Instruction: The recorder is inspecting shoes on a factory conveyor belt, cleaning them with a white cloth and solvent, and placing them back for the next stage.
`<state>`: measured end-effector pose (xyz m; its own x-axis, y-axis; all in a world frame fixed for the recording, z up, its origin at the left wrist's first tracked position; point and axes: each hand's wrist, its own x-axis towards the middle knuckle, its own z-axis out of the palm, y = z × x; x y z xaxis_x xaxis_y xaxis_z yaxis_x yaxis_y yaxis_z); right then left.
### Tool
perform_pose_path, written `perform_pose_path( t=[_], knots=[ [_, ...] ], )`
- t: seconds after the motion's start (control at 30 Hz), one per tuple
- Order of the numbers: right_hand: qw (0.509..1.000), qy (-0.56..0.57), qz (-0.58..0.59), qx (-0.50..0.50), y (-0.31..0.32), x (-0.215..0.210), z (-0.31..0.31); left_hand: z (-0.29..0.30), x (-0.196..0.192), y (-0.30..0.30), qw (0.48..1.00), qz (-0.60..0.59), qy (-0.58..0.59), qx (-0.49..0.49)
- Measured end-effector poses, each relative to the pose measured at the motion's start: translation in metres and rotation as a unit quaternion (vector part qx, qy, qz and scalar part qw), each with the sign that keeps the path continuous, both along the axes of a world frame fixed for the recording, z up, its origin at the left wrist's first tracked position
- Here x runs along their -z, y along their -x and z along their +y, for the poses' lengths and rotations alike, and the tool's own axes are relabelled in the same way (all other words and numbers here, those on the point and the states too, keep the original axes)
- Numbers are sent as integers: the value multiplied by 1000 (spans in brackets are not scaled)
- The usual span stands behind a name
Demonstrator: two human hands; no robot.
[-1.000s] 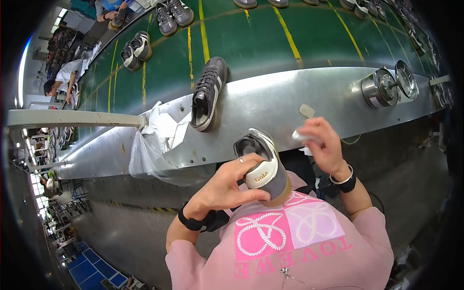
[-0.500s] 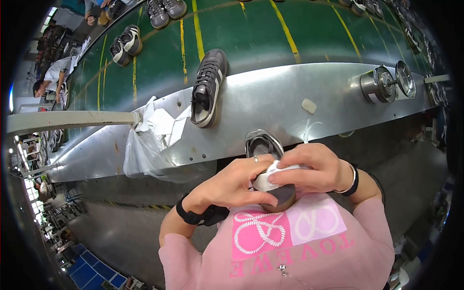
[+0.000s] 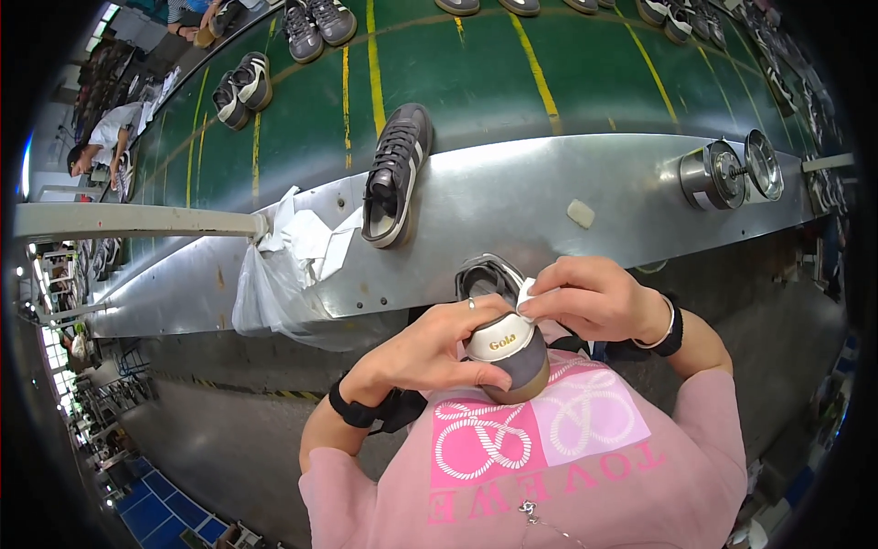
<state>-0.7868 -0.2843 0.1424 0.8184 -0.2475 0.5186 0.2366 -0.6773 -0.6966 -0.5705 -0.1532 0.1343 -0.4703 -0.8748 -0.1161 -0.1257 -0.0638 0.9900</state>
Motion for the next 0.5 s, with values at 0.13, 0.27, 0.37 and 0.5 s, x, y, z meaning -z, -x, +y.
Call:
perform_pose_path(
  t=[0.13,0.27,0.37,0.5],
  knots=[
    [999,20,-27,-20,2,-1,-1,-6,4,5,999,31,21,3],
    [997,1,47,-61,4,0,-1,-8,4,4,998,29,54,-10],
    [999,-9,10,-37,4,2,-3,-5,2,-3,1000,25,7,0],
    [1000,-10,2,-14,3,5,-3,-4,5,-2,999,48,18,-12]
  ],
)
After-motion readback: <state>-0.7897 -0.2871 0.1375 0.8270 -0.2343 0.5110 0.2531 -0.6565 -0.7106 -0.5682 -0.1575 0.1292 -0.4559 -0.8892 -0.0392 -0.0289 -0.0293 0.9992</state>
